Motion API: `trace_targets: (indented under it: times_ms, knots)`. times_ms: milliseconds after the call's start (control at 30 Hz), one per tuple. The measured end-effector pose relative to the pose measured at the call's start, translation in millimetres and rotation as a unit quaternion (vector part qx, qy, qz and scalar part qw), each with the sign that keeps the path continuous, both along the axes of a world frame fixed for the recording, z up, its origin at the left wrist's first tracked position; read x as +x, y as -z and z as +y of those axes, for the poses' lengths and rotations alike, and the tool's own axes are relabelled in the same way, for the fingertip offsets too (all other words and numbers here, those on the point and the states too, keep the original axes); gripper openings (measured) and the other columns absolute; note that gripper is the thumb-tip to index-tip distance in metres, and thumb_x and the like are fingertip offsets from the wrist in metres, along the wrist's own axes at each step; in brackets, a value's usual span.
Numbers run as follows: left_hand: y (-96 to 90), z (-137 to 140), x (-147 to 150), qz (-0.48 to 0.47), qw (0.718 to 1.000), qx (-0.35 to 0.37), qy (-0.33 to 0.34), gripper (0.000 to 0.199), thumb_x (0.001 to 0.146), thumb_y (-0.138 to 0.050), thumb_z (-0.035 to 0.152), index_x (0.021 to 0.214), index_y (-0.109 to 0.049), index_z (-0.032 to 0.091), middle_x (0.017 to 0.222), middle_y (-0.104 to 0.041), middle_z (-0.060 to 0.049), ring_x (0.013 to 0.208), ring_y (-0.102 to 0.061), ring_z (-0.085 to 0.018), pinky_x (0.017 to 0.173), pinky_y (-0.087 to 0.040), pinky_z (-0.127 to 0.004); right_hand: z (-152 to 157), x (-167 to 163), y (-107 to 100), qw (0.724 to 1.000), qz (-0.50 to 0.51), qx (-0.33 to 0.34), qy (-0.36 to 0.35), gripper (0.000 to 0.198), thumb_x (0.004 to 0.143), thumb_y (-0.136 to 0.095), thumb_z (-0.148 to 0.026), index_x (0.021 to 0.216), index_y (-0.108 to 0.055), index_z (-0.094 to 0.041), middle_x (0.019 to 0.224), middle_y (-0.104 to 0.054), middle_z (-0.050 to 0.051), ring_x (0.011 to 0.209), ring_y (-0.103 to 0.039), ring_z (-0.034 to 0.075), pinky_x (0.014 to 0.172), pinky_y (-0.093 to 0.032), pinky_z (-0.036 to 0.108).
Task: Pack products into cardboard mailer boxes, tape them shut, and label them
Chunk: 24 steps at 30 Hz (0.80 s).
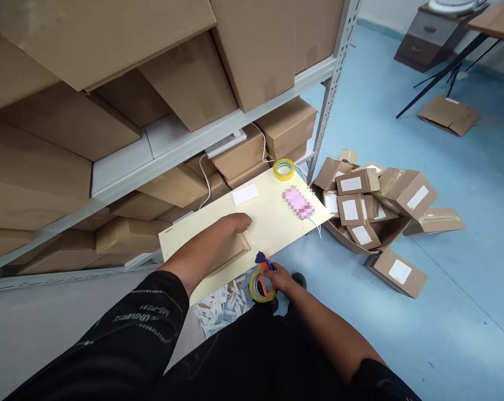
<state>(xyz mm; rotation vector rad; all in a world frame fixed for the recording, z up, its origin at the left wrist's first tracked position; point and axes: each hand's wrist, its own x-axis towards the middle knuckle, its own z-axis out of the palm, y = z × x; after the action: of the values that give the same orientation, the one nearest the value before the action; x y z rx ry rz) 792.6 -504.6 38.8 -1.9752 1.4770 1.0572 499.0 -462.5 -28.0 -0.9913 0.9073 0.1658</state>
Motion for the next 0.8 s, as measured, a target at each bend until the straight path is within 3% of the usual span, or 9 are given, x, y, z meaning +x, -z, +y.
trace_targets:
  times_ms: [133, 267, 400, 500, 567, 633, 700, 800]
  knots:
    - [14.2, 4.8, -0.3, -0.034, 0.999, 0.026, 0.013, 0.031, 0.071, -0.075, 0.023, 0.100, -0.078, 0.012, 0.106, -0.075, -0.022, 0.100, -0.068, -0.036, 0.086, -0.054, -0.044, 15.7, 12.8, -0.7, 0.999, 0.019, 0.043, 0.005, 0.038, 0.072, -0.074, -0.035, 0.107, -0.068, -0.022, 0.091, -0.076, 0.004, 0.086, -0.072, 0.026, 0.079, -0.056, 0.036]
    - [18.3, 16.2, -1.0, -0.050, 0.999, -0.005, 0.009, 0.032, 0.070, -0.075, 0.019, 0.100, -0.078, 0.011, 0.112, -0.071, -0.025, 0.111, -0.063, -0.039, 0.093, -0.050, -0.049, 29.6, 21.9, -2.8, 0.999, 0.017, 0.051, -0.005, 0.038, 0.072, -0.074, -0.036, 0.107, -0.069, -0.022, 0.091, -0.076, 0.003, 0.085, -0.072, 0.024, 0.075, -0.056, 0.034]
    - [9.7, 28.8, 1.9, -0.067, 0.994, -0.088, -0.007, 0.036, 0.073, -0.071, 0.018, 0.109, -0.075, 0.014, 0.126, -0.065, -0.023, 0.126, -0.053, -0.039, 0.106, -0.040, -0.054, 35.0, 25.9, -2.5, 0.998, 0.006, 0.057, 0.008, 0.039, 0.070, -0.072, -0.034, 0.107, -0.068, -0.022, 0.091, -0.076, 0.002, 0.087, -0.072, 0.024, 0.078, -0.056, 0.034]
    - [-6.8, 45.9, 12.7, -0.071, 0.986, -0.150, -0.034, 0.040, 0.085, -0.063, 0.029, 0.123, -0.069, 0.019, 0.134, -0.061, -0.016, 0.128, -0.051, -0.034, 0.109, -0.038, -0.051, 34.9, 27.6, -4.1, 0.998, 0.002, 0.059, 0.028, 0.040, 0.068, -0.073, -0.033, 0.106, -0.069, -0.023, 0.092, -0.077, 0.003, 0.088, -0.073, 0.026, 0.080, -0.057, 0.036]
    - [-20.9, 68.9, 24.5, -0.050, 0.975, -0.208, -0.053, 0.045, 0.091, -0.058, 0.042, 0.131, -0.063, 0.023, 0.145, -0.055, -0.011, 0.135, -0.047, -0.031, 0.114, -0.037, -0.045, 34.3, 28.9, -5.5, 0.998, -0.009, 0.057, 0.032, 0.041, 0.066, -0.074, -0.032, 0.106, -0.069, -0.024, 0.093, -0.077, 0.003, 0.089, -0.073, 0.027, 0.082, -0.057, 0.038]
    - [-34.6, 103.4, 36.6, -0.008, 0.962, -0.264, -0.073, 0.062, 0.084, -0.066, 0.058, 0.136, -0.060, 0.024, 0.157, -0.045, -0.009, 0.146, -0.038, -0.031, 0.120, -0.032, -0.042, 34.3, 30.1, -6.1, 0.998, -0.022, 0.056, 0.030, 0.041, 0.065, -0.075, -0.032, 0.105, -0.069, -0.024, 0.095, -0.077, 0.003, 0.090, -0.073, 0.028, 0.085, -0.057, 0.039]
    - [-44.5, 145.3, 44.5, 0.012, 0.968, -0.239, -0.079, 0.088, 0.070, -0.075, 0.071, 0.142, -0.056, 0.024, 0.170, -0.025, -0.009, 0.156, -0.021, -0.037, 0.124, -0.026, -0.045, 35.0, 30.9, -5.7, 0.998, -0.022, 0.050, 0.025, 0.041, 0.064, -0.075, -0.033, 0.104, -0.070, -0.024, 0.096, -0.077, 0.003, 0.093, -0.072, 0.028, 0.087, -0.057, 0.039]
    - [-49.4, 203.5, 42.7, 0.027, 0.981, -0.178, -0.080, 0.115, 0.061, -0.081, 0.070, 0.159, -0.038, 0.029, 0.175, -0.010, -0.008, 0.159, -0.012, -0.039, 0.124, -0.026, -0.048, 36.4, 31.9, -4.3, 0.999, -0.007, 0.039, 0.013, 0.043, 0.064, -0.075, -0.033, 0.106, -0.070, -0.024, 0.100, -0.077, 0.004, 0.096, -0.072, 0.027, 0.088, -0.056, 0.037]
